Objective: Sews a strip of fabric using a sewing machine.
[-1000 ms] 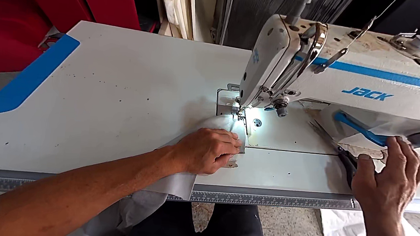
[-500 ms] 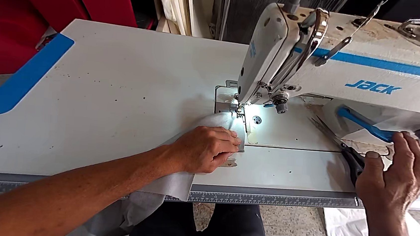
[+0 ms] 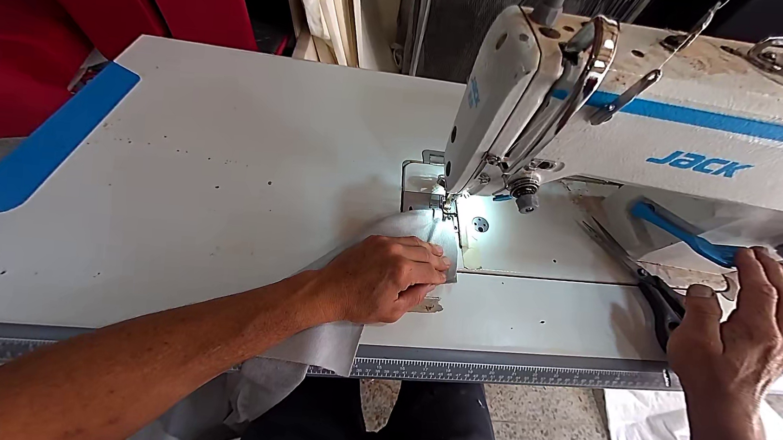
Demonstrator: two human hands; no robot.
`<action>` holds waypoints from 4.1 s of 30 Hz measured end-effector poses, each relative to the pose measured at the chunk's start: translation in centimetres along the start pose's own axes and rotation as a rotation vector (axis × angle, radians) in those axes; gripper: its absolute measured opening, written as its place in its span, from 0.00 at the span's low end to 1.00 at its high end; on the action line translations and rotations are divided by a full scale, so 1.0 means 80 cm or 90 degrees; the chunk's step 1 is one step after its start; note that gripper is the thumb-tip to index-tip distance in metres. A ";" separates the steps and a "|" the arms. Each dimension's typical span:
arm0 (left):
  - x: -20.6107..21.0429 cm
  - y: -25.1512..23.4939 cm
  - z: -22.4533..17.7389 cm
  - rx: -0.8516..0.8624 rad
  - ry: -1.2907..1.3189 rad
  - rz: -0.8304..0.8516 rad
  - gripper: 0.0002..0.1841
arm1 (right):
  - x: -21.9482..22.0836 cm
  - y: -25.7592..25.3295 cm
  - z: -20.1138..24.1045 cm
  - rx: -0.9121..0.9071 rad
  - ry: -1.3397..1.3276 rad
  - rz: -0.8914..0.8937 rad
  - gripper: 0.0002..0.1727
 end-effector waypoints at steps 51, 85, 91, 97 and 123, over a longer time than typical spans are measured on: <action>0.000 -0.001 0.004 -0.010 -0.003 0.014 0.15 | 0.048 0.083 0.243 -0.250 -0.184 0.132 0.28; -0.009 -0.007 0.022 -0.012 0.016 -0.013 0.14 | 0.119 0.051 0.274 -0.329 -0.140 0.288 0.26; -0.010 -0.008 0.025 -0.012 0.018 -0.012 0.14 | 0.122 0.046 0.274 -0.329 -0.140 0.282 0.25; -0.012 -0.005 0.025 -0.026 -0.023 -0.035 0.13 | 0.124 0.045 0.274 -0.327 -0.139 0.288 0.25; -0.019 -0.013 0.051 -0.009 0.020 -0.023 0.14 | -0.006 -0.012 0.039 0.009 0.089 0.085 0.31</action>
Point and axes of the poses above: each hand's wrist, its own y-axis away from the middle knuckle, its own x-axis out of the palm, z = x × y, the point moved 9 cm from there along -y, towards the middle knuckle, and after that the axes turned 8 degrees about z, right-handed, at the moved point
